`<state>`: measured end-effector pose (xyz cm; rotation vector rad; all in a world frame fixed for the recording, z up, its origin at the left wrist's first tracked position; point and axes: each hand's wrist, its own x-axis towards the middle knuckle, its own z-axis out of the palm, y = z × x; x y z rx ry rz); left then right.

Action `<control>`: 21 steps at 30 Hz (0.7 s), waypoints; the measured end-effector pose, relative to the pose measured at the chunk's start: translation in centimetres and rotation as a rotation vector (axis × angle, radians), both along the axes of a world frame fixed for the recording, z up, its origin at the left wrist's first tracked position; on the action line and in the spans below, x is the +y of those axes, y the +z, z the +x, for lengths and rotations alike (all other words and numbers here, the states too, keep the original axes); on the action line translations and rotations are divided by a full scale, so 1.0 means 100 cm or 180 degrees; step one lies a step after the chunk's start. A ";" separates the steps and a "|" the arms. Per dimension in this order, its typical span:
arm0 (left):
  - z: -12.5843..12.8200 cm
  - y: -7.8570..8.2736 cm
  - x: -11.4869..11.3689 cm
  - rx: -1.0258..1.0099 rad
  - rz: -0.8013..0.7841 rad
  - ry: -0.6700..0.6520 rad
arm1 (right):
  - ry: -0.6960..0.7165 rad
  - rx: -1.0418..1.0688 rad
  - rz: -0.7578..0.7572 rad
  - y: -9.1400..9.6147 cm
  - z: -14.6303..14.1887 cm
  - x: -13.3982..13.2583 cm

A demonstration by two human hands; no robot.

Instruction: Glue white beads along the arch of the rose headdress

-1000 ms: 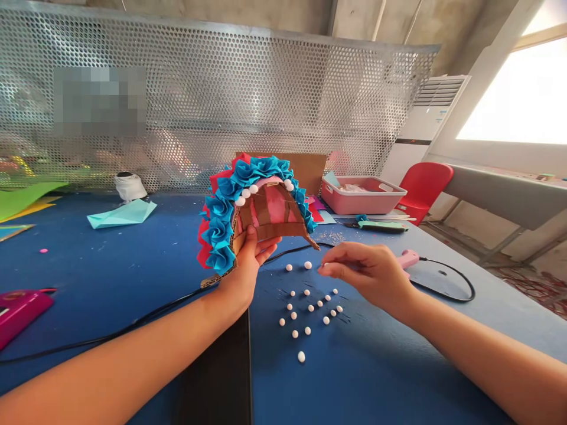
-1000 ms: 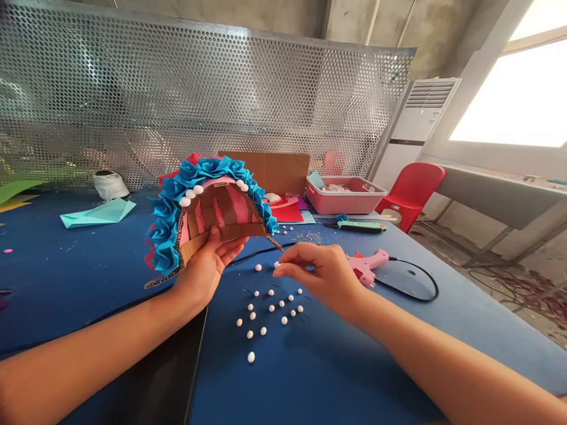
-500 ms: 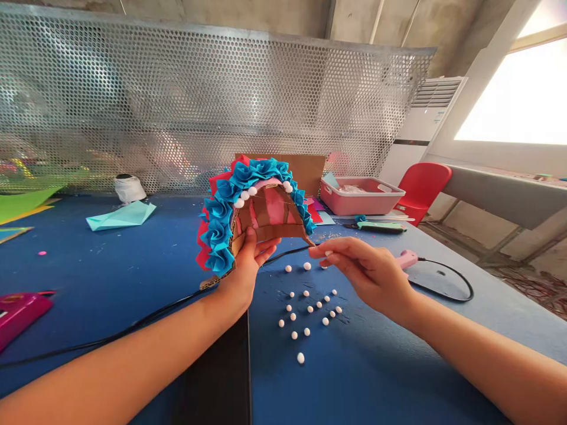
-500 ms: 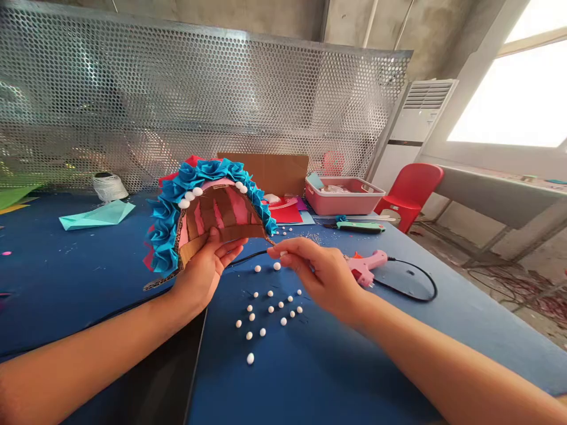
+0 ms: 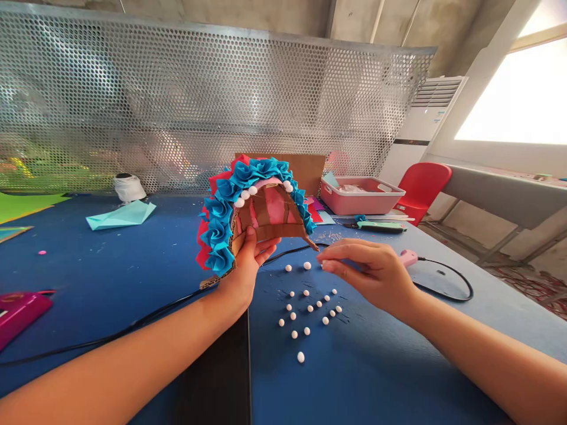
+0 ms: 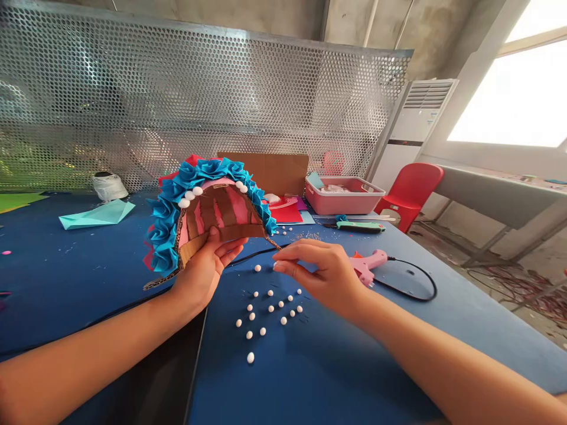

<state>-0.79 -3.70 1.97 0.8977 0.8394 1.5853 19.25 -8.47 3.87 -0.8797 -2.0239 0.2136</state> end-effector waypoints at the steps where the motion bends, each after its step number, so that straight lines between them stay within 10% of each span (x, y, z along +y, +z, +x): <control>1: 0.000 0.000 0.000 -0.0004 -0.0019 0.0005 | 0.0017 -0.0039 0.0049 0.002 0.001 0.001; 14: 0.001 0.006 -0.003 -0.0056 -0.0090 -0.0004 | -0.0855 -0.2015 -0.1503 0.015 0.037 0.001; 21: 0.002 0.004 -0.002 -0.0053 -0.0050 -0.0011 | -0.0573 -0.2162 -0.1907 0.011 0.031 -0.011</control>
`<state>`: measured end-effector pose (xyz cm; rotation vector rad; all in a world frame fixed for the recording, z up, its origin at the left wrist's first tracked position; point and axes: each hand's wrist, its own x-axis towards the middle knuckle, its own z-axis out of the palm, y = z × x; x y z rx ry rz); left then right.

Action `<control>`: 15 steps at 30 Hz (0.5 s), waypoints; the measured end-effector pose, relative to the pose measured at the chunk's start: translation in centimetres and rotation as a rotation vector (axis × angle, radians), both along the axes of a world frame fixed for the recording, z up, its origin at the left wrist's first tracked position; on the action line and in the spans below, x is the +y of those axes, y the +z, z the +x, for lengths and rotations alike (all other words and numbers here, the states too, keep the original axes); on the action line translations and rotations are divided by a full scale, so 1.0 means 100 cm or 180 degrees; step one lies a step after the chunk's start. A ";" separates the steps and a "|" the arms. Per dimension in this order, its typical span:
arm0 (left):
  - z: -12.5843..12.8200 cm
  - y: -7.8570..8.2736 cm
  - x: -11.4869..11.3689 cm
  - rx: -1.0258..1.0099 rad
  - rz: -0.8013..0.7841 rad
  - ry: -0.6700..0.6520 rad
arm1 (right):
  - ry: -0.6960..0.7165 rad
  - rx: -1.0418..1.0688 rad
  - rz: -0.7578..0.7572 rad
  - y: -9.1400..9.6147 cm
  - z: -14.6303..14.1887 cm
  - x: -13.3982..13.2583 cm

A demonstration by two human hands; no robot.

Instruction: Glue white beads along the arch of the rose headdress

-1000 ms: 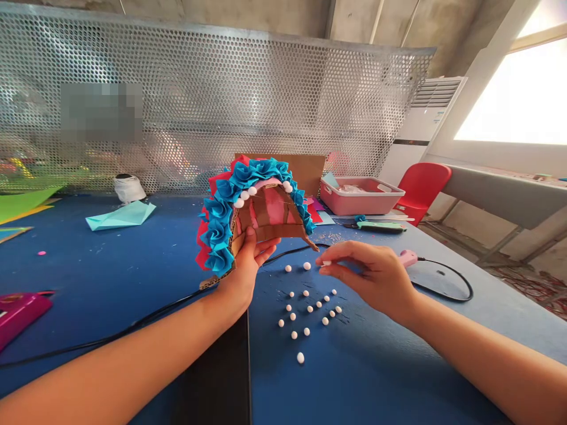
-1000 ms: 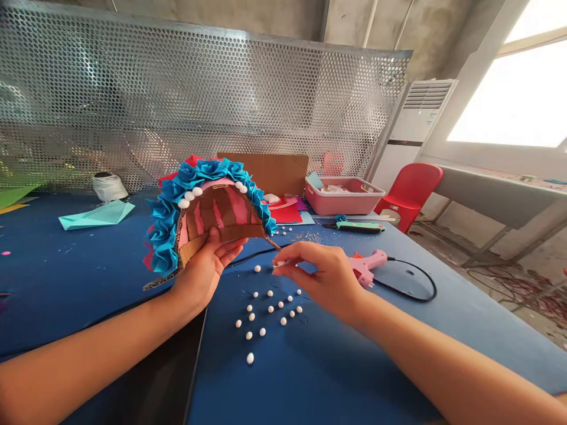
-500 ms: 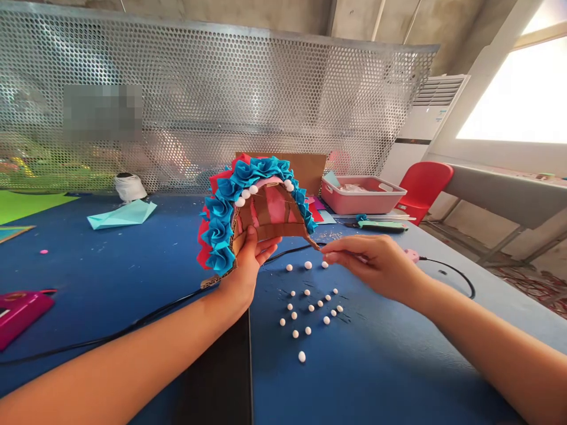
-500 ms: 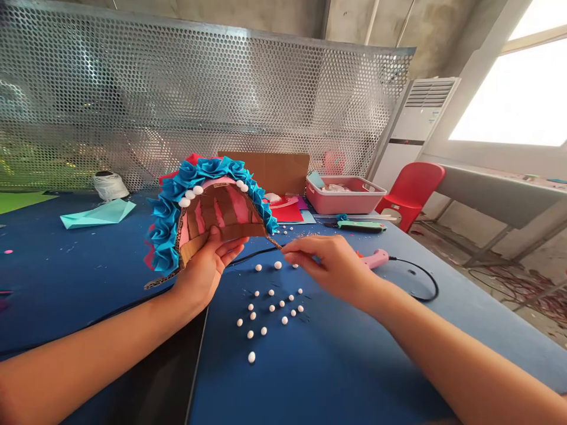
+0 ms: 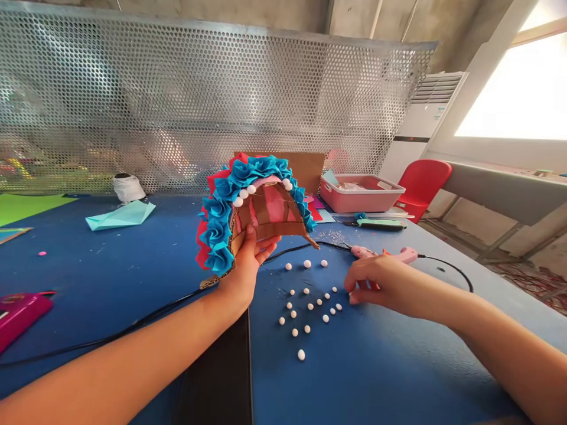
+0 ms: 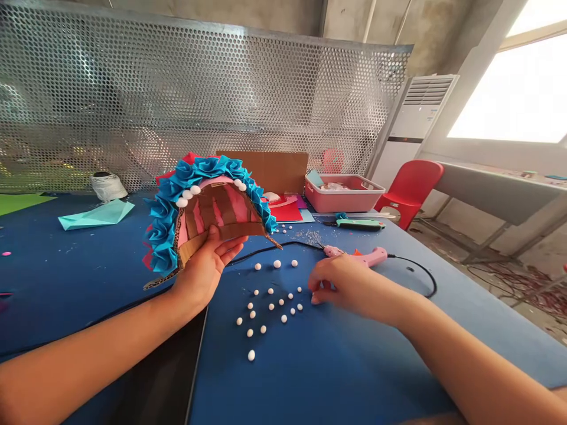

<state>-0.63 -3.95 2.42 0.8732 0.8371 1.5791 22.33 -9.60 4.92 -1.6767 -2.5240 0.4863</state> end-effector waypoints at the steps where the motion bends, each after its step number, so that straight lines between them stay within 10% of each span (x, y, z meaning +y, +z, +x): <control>1: 0.000 0.000 0.000 0.0010 -0.0013 0.0006 | 0.0010 0.0039 -0.0070 0.000 0.000 0.000; 15: 0.001 0.002 -0.002 0.0095 0.0074 0.0009 | 0.0022 -0.0348 0.1207 -0.008 0.095 0.029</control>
